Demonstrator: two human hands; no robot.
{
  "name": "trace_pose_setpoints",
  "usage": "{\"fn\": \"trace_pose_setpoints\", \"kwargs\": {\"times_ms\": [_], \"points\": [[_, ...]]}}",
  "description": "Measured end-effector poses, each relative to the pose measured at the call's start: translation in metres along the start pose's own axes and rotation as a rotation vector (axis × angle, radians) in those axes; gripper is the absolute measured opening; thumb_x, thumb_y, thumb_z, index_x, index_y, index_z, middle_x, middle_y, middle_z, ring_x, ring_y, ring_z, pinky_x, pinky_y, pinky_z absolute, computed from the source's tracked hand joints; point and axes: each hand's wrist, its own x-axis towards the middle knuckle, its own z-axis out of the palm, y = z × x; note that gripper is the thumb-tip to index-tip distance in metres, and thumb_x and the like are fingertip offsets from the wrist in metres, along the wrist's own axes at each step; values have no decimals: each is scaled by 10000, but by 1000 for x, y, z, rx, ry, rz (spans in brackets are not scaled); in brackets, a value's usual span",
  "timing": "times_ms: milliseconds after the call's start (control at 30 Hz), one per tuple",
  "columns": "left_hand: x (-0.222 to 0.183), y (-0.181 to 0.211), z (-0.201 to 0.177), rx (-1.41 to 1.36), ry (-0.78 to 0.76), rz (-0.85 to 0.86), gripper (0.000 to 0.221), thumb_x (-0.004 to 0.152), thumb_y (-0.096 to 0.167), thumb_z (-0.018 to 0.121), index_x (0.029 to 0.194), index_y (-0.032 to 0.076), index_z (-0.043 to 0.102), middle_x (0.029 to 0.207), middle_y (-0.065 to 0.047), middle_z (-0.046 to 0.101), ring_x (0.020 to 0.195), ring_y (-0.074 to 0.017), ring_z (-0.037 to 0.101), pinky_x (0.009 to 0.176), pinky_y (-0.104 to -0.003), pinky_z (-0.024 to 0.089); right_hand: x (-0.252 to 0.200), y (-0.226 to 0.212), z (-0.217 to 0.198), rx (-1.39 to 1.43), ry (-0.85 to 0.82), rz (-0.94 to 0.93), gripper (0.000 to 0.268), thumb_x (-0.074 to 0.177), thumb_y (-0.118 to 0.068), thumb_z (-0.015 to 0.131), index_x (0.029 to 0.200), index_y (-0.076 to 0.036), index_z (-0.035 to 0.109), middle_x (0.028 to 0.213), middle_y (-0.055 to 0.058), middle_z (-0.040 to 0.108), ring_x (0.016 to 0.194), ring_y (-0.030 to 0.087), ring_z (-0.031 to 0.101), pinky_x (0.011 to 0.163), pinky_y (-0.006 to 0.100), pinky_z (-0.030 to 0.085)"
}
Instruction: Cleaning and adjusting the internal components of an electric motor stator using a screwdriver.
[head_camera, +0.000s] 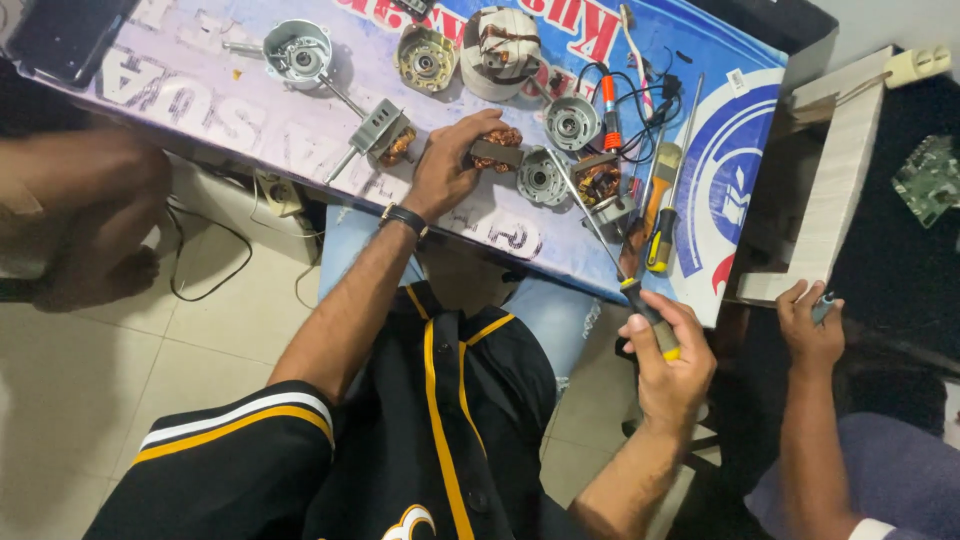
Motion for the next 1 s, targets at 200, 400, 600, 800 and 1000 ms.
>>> {"fn": "trace_pose_setpoints", "kwargs": {"times_ms": [200, 400, 600, 800, 1000], "points": [[-1, -10, 4, 11, -14, -28, 656, 853, -187, 562, 1335, 249, 654, 1456, -162, 591, 1324, -389, 579, 1115, -476, 364, -4, 4, 4, -63, -40, 54, 285, 870, 14, 780, 1150, 42, 737, 865, 158, 683, 565, 188, 658, 482, 261, 558], [-4, -1, -1, 2, -7, -2, 644, 850, -213, 523, 1317, 211, 652, 1438, -187, 597, 1279, -406, 608, 1118, -465, 387, 5, -8, 7, -155, -62, 72, 261, 879, 12, 770, 1139, 4, 747, 1022, 171, 720, 649, 179, 682, 513, 261, 572], [-4, -14, 1, 0, -6, -7, 647, 826, -191, 578, 1313, 227, 653, 1437, -145, 603, 1307, -375, 594, 1119, -487, 394, 10, -10, 7, -223, -84, 11, 257, 872, -19, 804, 1126, -17, 765, 1019, 164, 725, 664, 216, 706, 524, 295, 585], [-3, -7, -3, -65, -10, -3, 663, 816, -218, 514, 1329, 182, 640, 1439, -183, 585, 1307, -431, 574, 1138, -550, 402, 11, -12, 8, -236, -113, 2, 261, 869, 17, 786, 1127, -18, 765, 1039, 172, 728, 685, 219, 704, 507, 294, 582], [-1, -15, -3, -52, -12, 24, 659, 820, -206, 526, 1333, 192, 643, 1422, -177, 592, 1301, -428, 577, 1116, -572, 424, 16, -11, 11, -226, -128, -25, 262, 862, 27, 804, 1121, 5, 764, 1039, 206, 728, 735, 249, 706, 521, 317, 589]]}}
